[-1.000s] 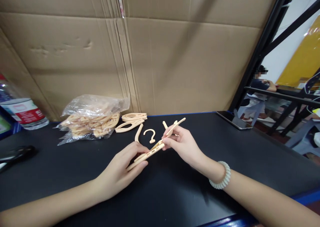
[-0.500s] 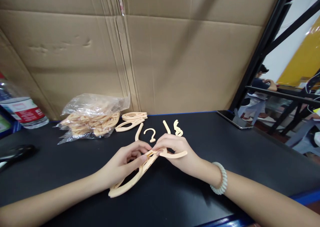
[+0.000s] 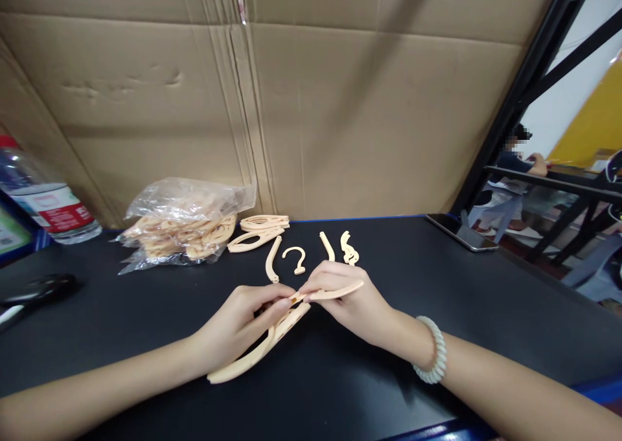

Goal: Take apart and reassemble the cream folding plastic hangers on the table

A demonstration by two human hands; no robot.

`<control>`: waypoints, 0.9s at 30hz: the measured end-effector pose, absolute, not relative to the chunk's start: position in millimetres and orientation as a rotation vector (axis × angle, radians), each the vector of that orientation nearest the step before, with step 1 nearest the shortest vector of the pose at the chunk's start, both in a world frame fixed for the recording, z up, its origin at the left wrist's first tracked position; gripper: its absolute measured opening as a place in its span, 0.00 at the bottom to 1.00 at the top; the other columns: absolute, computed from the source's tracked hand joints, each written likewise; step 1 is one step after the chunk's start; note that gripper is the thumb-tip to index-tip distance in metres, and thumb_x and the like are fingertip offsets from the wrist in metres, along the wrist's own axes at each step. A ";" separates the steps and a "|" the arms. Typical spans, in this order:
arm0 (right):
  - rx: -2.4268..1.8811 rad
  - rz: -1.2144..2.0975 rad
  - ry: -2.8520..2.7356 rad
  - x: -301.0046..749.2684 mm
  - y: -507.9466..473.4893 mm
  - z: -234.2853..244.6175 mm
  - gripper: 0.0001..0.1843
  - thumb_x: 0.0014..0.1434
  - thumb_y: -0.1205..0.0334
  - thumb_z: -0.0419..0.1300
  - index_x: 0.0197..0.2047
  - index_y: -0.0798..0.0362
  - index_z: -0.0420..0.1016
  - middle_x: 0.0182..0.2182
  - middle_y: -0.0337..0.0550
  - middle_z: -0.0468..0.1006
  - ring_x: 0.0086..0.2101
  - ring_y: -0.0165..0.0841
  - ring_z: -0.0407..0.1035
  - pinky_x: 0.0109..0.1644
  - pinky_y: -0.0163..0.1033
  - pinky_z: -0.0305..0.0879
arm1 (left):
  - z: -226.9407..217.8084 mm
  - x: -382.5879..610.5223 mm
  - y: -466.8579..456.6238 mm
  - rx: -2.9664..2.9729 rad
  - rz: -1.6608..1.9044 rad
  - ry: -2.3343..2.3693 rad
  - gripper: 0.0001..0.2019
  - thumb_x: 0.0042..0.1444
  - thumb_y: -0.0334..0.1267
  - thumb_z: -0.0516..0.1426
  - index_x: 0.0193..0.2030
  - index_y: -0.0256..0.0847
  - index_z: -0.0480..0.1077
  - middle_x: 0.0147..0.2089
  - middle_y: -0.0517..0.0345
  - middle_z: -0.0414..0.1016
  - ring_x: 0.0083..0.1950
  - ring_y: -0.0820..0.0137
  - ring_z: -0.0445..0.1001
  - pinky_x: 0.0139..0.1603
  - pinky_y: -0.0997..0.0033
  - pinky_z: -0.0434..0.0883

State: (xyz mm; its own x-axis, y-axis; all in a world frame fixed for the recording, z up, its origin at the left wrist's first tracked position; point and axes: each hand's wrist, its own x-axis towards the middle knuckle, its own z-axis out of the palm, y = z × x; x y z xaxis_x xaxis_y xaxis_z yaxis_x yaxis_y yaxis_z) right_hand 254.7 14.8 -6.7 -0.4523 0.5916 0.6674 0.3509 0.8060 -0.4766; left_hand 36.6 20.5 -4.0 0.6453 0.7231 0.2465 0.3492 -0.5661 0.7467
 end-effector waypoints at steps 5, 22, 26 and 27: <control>-0.675 0.290 -2.092 254.0 13.5 -7.7 0.09 0.65 0.67 0.57 0.39 0.50 0.79 0.32 0.43 0.78 0.32 0.31 0.73 0.35 0.36 0.70 | -4.0 36.6 20.9 2.227 0.686 0.841 0.16 0.66 0.41 0.48 0.35 0.37 0.72 0.24 0.65 0.62 0.25 0.76 0.56 0.26 0.77 0.56; -0.396 -0.699 -2.482 257.8 0.9 8.3 0.14 0.65 0.73 0.50 0.36 0.53 0.76 0.30 0.46 0.79 0.30 0.35 0.71 0.30 0.40 0.67 | -4.3 35.9 25.5 2.412 0.603 0.788 0.19 0.68 0.40 0.45 0.27 0.38 0.65 0.24 0.64 0.63 0.25 0.75 0.60 0.28 0.76 0.59; -0.311 -0.794 -2.554 258.3 -1.0 11.7 0.15 0.64 0.73 0.51 0.32 0.55 0.77 0.32 0.48 0.80 0.28 0.35 0.71 0.30 0.41 0.70 | -3.2 36.3 24.3 2.439 0.611 0.760 0.19 0.68 0.39 0.44 0.27 0.39 0.63 0.24 0.64 0.62 0.24 0.76 0.59 0.27 0.76 0.58; -0.296 -0.806 -2.561 258.9 -0.7 11.6 0.15 0.64 0.73 0.51 0.32 0.55 0.77 0.33 0.49 0.81 0.28 0.35 0.71 0.31 0.41 0.70 | -3.1 36.4 23.7 2.440 0.614 0.756 0.19 0.68 0.39 0.44 0.26 0.39 0.62 0.23 0.64 0.62 0.24 0.76 0.59 0.27 0.76 0.58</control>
